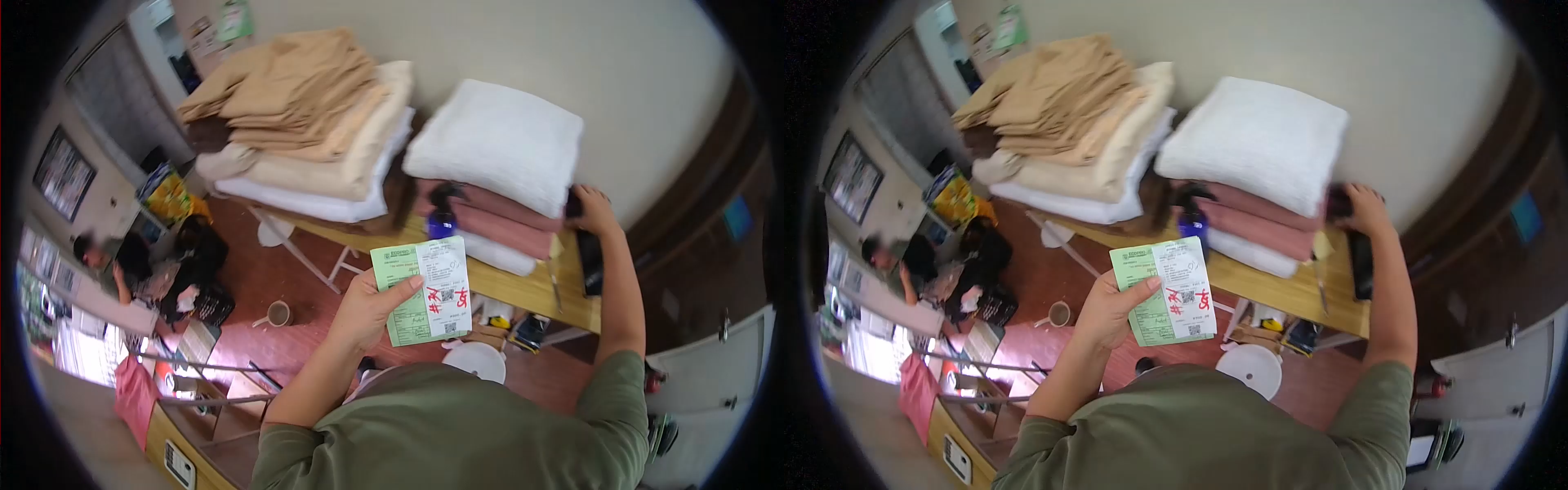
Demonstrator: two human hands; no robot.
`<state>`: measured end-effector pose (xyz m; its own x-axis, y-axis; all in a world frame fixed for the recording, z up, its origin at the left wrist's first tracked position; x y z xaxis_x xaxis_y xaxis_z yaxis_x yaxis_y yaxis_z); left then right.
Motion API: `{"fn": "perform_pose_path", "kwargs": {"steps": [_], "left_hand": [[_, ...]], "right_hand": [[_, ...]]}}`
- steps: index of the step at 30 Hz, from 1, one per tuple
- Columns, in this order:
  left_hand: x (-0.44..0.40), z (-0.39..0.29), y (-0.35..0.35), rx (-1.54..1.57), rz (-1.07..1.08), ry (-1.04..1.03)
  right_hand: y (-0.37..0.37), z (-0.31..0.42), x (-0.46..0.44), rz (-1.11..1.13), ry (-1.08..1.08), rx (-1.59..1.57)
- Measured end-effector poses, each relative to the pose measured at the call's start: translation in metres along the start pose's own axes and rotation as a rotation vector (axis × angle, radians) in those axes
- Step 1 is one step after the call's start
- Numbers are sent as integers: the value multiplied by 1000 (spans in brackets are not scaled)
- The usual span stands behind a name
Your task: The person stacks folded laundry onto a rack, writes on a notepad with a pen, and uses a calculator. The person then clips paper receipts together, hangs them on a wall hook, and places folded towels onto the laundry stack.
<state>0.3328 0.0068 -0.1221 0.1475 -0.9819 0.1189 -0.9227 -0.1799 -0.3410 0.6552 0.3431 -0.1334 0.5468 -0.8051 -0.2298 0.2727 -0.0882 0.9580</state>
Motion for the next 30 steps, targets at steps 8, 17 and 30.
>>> {"fn": "perform_pose_path", "kwargs": {"steps": [8, 17, 30], "left_hand": [[44, -71, 149, 48, -99, -204], [89, -191, 215, -303, 17, -358], [-4, -289, 284, -552, 103, -676]], "right_hand": [[22, -24, 12, -185, -117, -123], [185, 433, 39, -603, 320, -1156], [220, 634, -112, -474, 639, -611]]}}
Point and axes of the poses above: each hand's wrist, its own x-axis away from the middle knuckle, its own y-axis out of the back of the hand, z = x × y, the point moved 9 cm from there along -x, towards the middle knuckle, and after that the axes turned 9 degrees about -x, right-handed, at the moved point
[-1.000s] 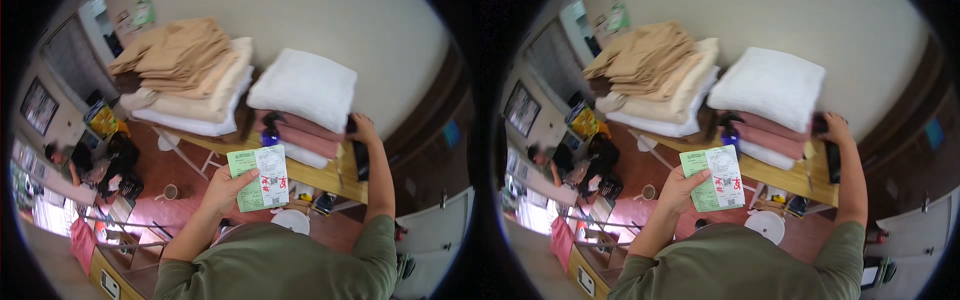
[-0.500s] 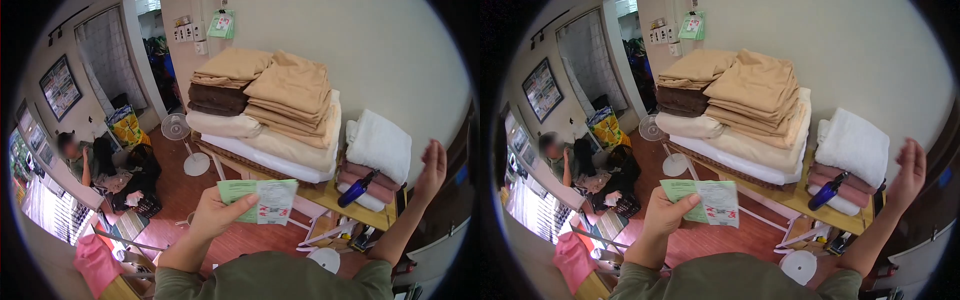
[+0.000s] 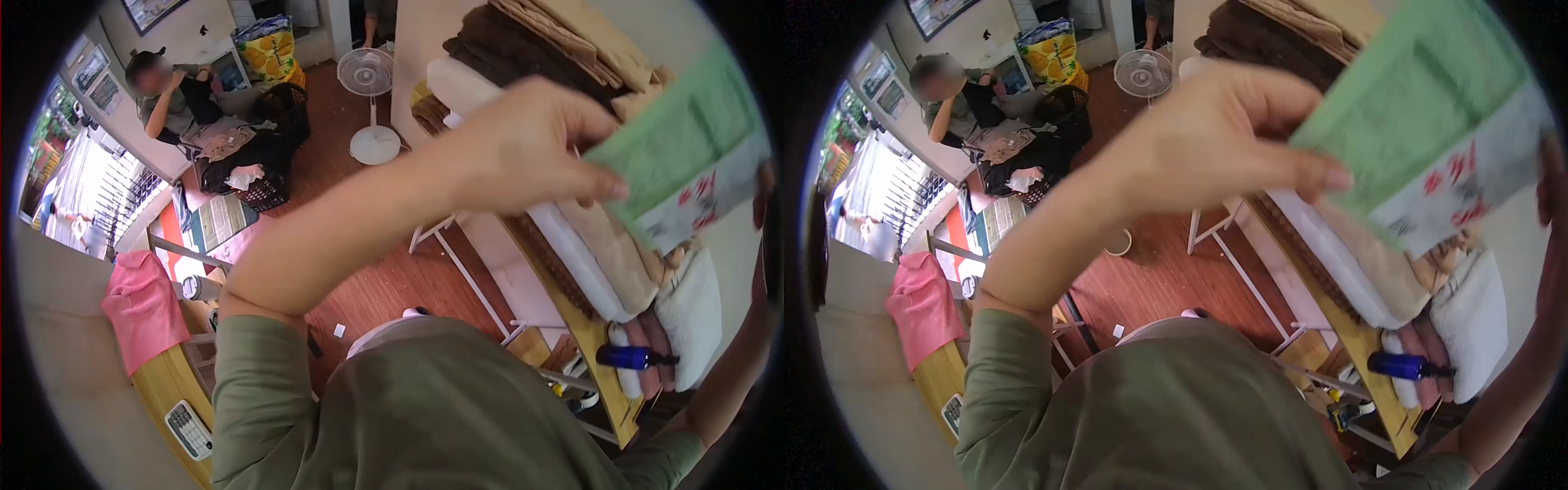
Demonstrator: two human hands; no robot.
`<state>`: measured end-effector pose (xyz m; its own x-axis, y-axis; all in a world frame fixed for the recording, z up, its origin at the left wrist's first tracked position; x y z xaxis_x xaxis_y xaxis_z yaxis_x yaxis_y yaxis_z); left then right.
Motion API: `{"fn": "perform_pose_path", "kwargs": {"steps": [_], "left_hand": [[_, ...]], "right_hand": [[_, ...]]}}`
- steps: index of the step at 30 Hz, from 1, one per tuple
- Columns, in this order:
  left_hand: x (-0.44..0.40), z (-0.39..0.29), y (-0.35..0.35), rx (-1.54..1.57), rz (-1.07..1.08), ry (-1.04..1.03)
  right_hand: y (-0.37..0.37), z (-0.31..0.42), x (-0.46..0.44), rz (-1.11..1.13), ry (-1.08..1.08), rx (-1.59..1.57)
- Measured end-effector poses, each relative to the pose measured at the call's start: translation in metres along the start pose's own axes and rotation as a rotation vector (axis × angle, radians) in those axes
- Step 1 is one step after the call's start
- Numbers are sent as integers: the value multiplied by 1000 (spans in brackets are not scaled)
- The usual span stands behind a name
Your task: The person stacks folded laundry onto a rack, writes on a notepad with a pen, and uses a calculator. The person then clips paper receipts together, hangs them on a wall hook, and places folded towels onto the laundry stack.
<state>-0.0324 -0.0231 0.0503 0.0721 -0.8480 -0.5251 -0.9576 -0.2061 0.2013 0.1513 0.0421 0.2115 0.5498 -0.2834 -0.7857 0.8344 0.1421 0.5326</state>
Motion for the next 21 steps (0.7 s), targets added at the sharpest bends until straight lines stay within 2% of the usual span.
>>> {"fn": "perform_pose_path", "kwargs": {"steps": [1, 4, 7, 9, 11, 13, 15, 19, 21], "left_hand": [[-6, -3, 14, 92, -51, 22], [-20, -29, 50, -65, -221, -33], [-35, -40, 71, -135, -277, -81], [-44, -36, 88, -108, -305, -114], [-47, -37, 132, -277, -464, -142], [-52, -34, 185, -325, -590, -190], [-68, -13, 236, -178, -617, -204], [-141, 46, 299, -107, -545, -98], [-197, 82, 325, -111, -426, -26]], "right_hand": [[-1, -14, -19, 44, 21, -237], [-30, -25, -57, 228, -112, -521], [-40, -44, -87, 265, 51, -542], [-35, -49, -104, 152, -31, -555], [-22, -63, -136, 340, -57, -691], [-6, -96, -164, 280, -112, -565], [13, -137, -184, -39, -188, -183], [-30, -170, -234, -10, -269, -153], [-68, -173, -258, 11, -302, -132]]}}
Point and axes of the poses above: each hand's wrist, its own x-axis away from the middle knuckle, its own y-axis out of the back of the hand, z = x × y, the point moved 9 cm from there along -x, towards the middle knuckle, and after that the axes turned 9 degrees about -x, right-handed, at the moved point
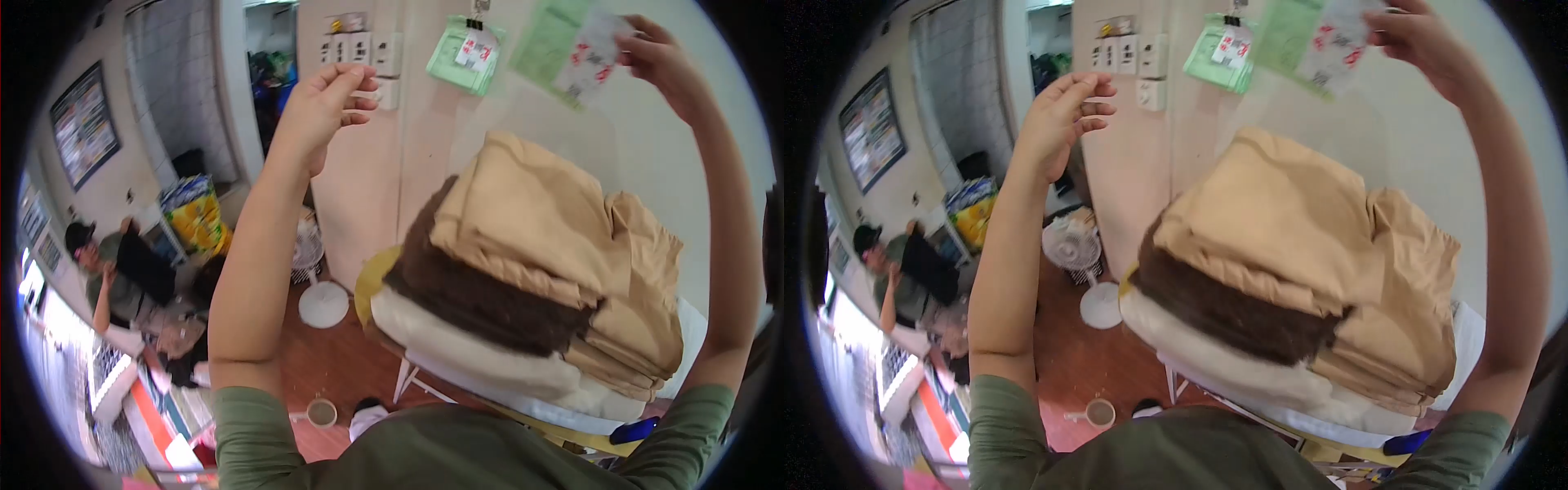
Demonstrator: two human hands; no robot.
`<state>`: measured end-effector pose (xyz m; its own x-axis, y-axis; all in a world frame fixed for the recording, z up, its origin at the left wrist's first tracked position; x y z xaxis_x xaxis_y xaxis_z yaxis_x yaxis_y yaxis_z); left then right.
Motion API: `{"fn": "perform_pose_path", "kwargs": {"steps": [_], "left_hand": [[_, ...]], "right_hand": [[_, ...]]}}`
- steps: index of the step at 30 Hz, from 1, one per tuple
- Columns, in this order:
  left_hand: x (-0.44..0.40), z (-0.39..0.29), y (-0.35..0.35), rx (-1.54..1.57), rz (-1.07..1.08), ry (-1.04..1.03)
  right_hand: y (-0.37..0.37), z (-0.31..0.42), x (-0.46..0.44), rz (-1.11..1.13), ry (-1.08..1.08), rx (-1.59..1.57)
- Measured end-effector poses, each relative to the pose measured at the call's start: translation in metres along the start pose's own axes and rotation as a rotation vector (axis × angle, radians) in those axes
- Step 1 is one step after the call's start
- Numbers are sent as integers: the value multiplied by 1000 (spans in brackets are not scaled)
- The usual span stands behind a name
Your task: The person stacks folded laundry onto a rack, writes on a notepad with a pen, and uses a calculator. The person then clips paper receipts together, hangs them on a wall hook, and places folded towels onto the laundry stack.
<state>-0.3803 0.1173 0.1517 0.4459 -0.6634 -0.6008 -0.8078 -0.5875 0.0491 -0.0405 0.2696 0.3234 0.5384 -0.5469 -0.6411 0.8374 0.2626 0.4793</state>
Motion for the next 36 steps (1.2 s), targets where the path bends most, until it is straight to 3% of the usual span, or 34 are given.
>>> {"fn": "perform_pose_path", "kwargs": {"steps": [2, 6, 11, 13, 16, 25, 36], "left_hand": [[-52, 27, -12, -2, 50, 34], [-157, 69, -37, 5, 96, 7], [-230, 90, -98, 136, 195, 0], [-239, 89, -120, 257, 236, 23], [-238, 70, -149, 77, 320, -171], [-254, 96, -176, 365, 428, 26], [-253, 97, -184, 470, 487, 17]], "right_hand": [[-39, -16, -36, 107, -75, 70], [-110, -60, -85, 94, -295, -1], [-132, -107, -113, -123, -383, 193], [-129, -116, -120, -187, -356, 219], [-122, -122, -119, -239, -333, 243], [-131, -111, -124, -299, -291, 426], [-123, -125, -135, -324, -305, 433]]}}
Point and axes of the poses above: each hand's wrist, its own x-axis away from the middle knuckle, its own y-axis out of the back of the hand, z = x × y, the point moved 9 cm from there along -x, towards the middle knuckle, and after that the axes turned 9 degrees about -x, right-handed, at the moved point
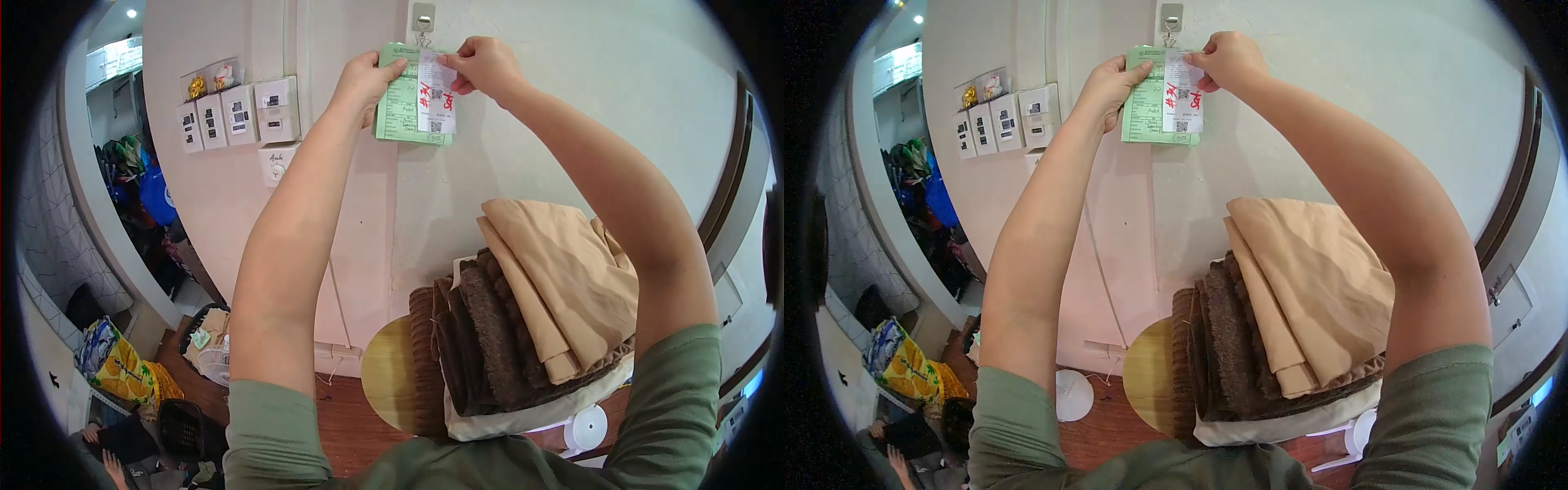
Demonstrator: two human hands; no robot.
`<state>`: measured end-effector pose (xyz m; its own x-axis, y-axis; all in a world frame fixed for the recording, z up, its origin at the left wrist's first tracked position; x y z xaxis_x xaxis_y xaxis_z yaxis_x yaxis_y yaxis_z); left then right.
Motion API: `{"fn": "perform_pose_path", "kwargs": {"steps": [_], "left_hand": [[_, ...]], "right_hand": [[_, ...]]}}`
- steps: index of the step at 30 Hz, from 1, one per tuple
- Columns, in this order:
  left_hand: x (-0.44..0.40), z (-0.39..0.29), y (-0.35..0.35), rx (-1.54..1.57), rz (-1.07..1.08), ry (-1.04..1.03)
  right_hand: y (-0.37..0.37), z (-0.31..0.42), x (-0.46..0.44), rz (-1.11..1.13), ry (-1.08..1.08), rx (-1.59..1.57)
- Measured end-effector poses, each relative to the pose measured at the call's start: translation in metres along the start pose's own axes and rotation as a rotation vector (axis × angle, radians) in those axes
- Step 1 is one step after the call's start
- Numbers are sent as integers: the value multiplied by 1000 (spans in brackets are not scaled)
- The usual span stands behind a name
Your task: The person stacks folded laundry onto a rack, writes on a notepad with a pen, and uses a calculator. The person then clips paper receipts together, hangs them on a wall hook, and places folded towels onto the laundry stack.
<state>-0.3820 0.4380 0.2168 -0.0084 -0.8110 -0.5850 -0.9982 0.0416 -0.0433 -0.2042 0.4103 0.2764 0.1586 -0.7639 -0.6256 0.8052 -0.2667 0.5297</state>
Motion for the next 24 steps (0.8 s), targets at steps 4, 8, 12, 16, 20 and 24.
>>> {"fn": "perform_pose_path", "kwargs": {"steps": [4, 8, 12, 16, 20, 24], "left_hand": [[-5, -6, 6, -123, -12, -70], [-1, -9, 0, 6, 38, -9], [-3, -8, -3, 90, 107, 64], [5, -11, -3, 97, 133, 135], [7, -12, -3, 52, 145, 202], [10, -12, 0, -26, 243, 262]], "right_hand": [[10, 34, -4, -113, 268, 413], [-2, 41, -11, 47, 184, 202], [-7, 33, -19, 135, -2, -31], [-9, 24, -28, 146, -80, -185], [-15, 3, -40, 130, -201, -393], [-21, 6, -36, 189, -249, -542]]}}
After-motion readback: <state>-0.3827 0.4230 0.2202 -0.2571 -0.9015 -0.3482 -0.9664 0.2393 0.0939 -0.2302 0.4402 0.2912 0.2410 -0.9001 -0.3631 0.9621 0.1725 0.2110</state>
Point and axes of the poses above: each hand's wrist, its own x-axis away from the middle knuckle, its own y-axis out of the back of the hand, z = x × y, the point moved 9 cm from there along -x, towards the middle knuckle, and after that the axes turned 9 degrees about -x, right-handed, at the moved point
